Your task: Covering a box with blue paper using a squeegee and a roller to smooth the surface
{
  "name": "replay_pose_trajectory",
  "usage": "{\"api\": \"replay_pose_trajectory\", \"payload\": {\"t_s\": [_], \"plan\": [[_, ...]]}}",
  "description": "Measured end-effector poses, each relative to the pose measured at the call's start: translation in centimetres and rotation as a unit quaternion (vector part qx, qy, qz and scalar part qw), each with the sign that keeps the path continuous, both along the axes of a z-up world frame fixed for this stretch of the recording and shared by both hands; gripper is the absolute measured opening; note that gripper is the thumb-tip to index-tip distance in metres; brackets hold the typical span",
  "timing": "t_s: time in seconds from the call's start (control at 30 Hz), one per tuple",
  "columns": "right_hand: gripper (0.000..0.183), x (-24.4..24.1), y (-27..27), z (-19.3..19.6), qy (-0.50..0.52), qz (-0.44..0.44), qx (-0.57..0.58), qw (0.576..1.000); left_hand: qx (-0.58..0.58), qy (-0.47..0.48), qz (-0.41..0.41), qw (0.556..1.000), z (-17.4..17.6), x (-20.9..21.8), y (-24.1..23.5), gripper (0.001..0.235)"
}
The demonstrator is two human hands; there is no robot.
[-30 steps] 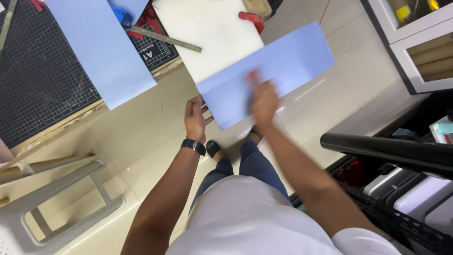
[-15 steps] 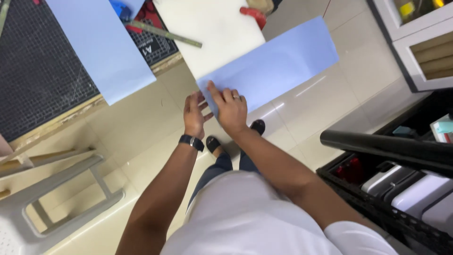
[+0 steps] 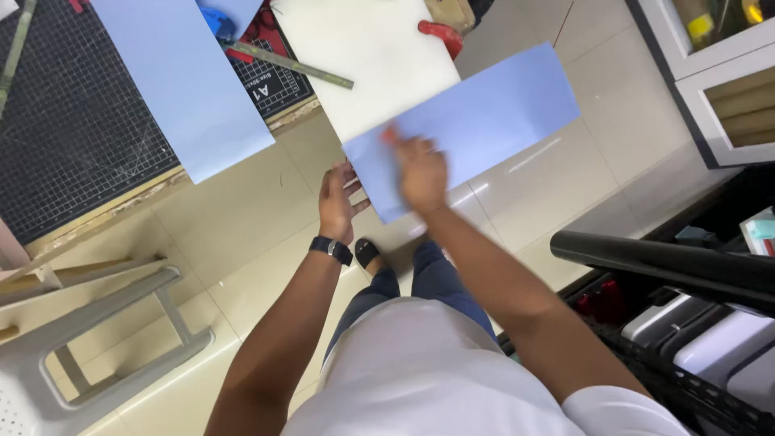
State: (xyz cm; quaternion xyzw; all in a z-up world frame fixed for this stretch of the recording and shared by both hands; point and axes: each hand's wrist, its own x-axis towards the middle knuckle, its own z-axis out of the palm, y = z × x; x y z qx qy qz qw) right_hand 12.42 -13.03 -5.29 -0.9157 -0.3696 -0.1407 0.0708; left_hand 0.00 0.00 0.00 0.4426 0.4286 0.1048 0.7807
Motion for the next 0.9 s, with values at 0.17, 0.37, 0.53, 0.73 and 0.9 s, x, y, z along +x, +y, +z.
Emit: {"api": "replay_pose_trajectory", "payload": {"t_s": [0.17,0.37,0.53,0.73,0.9], "plan": [[0.058,6.5,-5.9,-1.3,0.017,-0.175,-0.023,0.984,0.007,0.001,0.007,1.0,0.2,-0.2,-0.3,0.046],[0.05,-5.2,-4.4,2.4,-0.05,0.009,-0.035,0.998,0.058,0.031,-0.018,0.998,-1.2,-0.2,-0.4,0.037],[0.053,6.6,-13.9,0.7,-0.097,-0.173,0.029,0.98,0.076,0.016,-0.02,0.997,-0.9,-0.5,-1.0,0.041],[0.043,-6.7,-3.2,5.5,0.293,-0.089,0.095,0.947,0.06,0.024,-0.007,0.998,-0.8,-0.2,-1.2,0.038],[0.039,6.6,-15.4,-0.4,-0.055,-0.145,-0.016,0.988,0.058,0.01,0.0,0.998,-0.4,-0.4,-1.4,0.04]]}}
